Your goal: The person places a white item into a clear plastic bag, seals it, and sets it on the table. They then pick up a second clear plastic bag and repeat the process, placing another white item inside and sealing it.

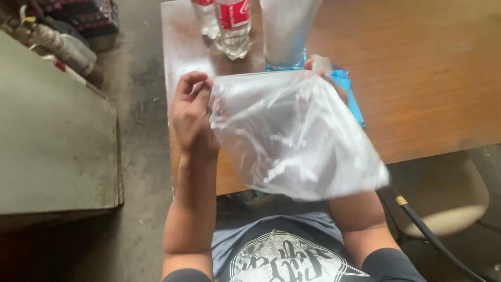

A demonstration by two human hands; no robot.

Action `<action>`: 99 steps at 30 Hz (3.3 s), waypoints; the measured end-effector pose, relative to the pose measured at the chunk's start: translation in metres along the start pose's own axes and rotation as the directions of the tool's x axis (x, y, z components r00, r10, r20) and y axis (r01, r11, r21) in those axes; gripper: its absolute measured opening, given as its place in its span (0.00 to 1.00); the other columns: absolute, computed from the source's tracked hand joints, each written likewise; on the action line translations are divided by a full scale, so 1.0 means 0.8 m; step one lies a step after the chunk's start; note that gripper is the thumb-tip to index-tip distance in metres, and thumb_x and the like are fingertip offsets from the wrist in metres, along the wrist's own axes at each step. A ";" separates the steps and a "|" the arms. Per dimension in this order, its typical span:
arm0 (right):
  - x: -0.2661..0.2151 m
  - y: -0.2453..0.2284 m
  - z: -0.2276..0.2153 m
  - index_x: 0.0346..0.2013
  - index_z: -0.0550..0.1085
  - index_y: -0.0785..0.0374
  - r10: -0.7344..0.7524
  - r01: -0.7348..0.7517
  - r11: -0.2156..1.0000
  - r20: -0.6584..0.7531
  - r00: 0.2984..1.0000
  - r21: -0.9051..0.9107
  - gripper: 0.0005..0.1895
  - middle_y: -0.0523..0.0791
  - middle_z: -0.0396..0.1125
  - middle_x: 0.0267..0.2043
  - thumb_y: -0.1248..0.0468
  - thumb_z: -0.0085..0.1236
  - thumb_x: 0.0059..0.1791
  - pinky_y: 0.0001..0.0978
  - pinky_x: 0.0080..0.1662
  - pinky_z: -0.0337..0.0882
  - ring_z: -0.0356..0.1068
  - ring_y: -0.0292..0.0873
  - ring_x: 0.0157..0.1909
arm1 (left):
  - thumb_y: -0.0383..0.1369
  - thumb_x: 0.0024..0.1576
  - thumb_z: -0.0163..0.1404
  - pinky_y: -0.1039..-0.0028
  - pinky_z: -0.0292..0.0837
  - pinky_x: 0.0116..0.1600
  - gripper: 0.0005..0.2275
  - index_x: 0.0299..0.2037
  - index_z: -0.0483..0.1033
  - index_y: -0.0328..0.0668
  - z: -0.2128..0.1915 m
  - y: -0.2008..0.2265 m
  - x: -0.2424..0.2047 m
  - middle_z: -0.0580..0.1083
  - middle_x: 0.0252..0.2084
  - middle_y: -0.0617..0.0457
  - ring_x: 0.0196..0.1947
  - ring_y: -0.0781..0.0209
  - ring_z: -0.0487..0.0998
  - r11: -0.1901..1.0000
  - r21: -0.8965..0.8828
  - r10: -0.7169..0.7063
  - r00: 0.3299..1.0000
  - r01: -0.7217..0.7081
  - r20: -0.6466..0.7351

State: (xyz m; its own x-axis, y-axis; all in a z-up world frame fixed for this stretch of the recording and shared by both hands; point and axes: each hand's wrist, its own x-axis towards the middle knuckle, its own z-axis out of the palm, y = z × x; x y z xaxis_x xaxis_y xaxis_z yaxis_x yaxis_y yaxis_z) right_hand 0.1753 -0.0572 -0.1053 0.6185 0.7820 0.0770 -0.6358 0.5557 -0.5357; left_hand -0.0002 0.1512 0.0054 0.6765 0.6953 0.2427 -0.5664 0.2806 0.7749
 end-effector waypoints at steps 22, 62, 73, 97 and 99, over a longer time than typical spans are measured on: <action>-0.079 0.188 -0.082 0.56 0.73 0.64 0.171 -0.157 0.978 -0.095 0.981 0.140 0.24 0.58 0.75 0.48 0.53 0.55 0.50 0.61 0.55 0.74 0.77 0.59 0.49 | 0.29 0.65 0.45 0.72 0.78 0.37 0.07 0.51 0.70 0.42 -0.126 -0.205 -0.042 0.77 0.41 0.45 0.36 0.57 0.80 0.812 0.144 -0.467 0.778 0.565 -0.421; -0.126 0.019 0.055 0.62 0.67 0.66 -0.406 0.587 0.742 0.480 0.778 -0.323 0.26 0.72 0.47 0.66 0.51 0.42 0.58 0.65 0.69 0.59 0.54 0.69 0.73 | 0.22 0.62 0.52 0.66 0.80 0.47 0.03 0.37 0.77 0.36 0.078 -0.017 -0.124 0.78 0.37 0.46 0.38 0.52 0.82 0.939 0.199 0.181 0.896 -0.280 0.406; -0.124 0.072 0.095 0.51 0.70 0.74 -0.543 0.663 0.592 0.382 0.748 -0.457 0.25 0.62 0.67 0.34 0.52 0.35 0.59 0.53 0.52 0.67 0.68 0.62 0.45 | 0.28 0.65 0.51 0.73 0.74 0.31 0.06 0.41 0.81 0.37 0.044 -0.021 -0.126 0.74 0.24 0.49 0.23 0.67 0.71 0.905 0.296 0.205 0.922 -0.307 0.329; -0.138 0.073 0.102 0.44 0.70 0.80 -0.216 0.205 0.853 0.032 0.976 -0.481 0.27 0.50 0.63 0.17 0.52 0.56 0.50 0.23 0.27 0.69 0.63 0.34 0.17 | 0.39 0.67 0.46 0.76 0.73 0.28 0.14 0.37 0.75 0.35 -0.018 -0.034 -0.119 0.76 0.22 0.49 0.21 0.66 0.74 0.976 0.179 0.094 0.984 -0.121 0.150; -0.138 0.054 0.095 0.44 0.70 0.83 -0.178 0.196 0.831 0.085 0.980 -0.521 0.26 0.49 0.65 0.20 0.61 0.66 0.45 0.25 0.29 0.71 0.64 0.34 0.20 | 0.37 0.67 0.46 0.76 0.71 0.24 0.12 0.38 0.72 0.33 -0.029 -0.032 -0.118 0.75 0.21 0.47 0.18 0.65 0.74 0.989 0.128 0.056 0.988 -0.075 0.146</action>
State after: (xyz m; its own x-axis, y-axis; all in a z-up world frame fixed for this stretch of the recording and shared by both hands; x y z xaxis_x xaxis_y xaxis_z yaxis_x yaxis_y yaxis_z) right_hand 0.0446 -0.0986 -0.0730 0.6803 0.6916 0.2428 -0.1660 0.4680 -0.8680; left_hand -0.0605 0.0939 -0.0506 0.7055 0.6056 0.3683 -0.5503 0.1405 0.8231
